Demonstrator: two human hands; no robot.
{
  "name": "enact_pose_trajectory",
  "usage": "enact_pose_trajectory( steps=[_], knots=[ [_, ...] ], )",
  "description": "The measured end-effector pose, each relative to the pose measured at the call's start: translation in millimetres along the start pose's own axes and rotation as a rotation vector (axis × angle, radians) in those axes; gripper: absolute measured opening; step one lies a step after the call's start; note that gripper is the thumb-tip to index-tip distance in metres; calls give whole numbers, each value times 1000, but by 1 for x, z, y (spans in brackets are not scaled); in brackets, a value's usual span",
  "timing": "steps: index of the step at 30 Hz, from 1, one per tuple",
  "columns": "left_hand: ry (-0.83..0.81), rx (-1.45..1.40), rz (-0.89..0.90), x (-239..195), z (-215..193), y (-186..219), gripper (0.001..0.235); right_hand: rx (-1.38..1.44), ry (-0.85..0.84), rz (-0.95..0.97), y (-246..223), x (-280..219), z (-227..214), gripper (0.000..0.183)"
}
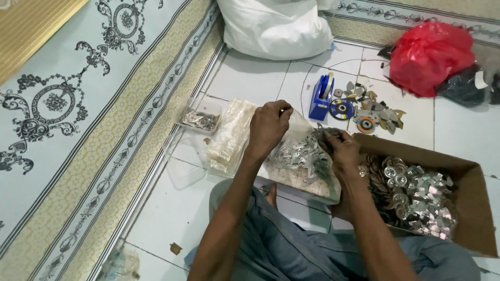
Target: Sorting small metal medals or badges, wrapping them in paper, and placing them into a cardboard box while sitting on the floor.
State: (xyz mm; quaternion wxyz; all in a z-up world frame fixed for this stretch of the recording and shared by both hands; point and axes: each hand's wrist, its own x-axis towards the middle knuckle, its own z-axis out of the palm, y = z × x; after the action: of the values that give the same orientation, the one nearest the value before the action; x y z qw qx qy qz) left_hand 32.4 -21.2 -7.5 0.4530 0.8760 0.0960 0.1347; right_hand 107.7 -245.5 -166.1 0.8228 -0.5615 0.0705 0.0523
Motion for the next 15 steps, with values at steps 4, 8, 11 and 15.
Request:
enact_pose_trajectory(
  steps=[4,8,11,15],
  knots=[
    [-10,12,12,-2,-4,5,21,90,19,-26,1,4,-1,20],
    [-10,19,25,-4,-5,2,20,125,-14,-153,-66,-32,34,11],
    [-15,-18,27,-4,-2,2,20,-25,-142,-272,-95,-46,60,13],
    [-56,-53,31,-5,-2,0,22,-591,-369,-411,-121,-68,85,16]
  ],
)
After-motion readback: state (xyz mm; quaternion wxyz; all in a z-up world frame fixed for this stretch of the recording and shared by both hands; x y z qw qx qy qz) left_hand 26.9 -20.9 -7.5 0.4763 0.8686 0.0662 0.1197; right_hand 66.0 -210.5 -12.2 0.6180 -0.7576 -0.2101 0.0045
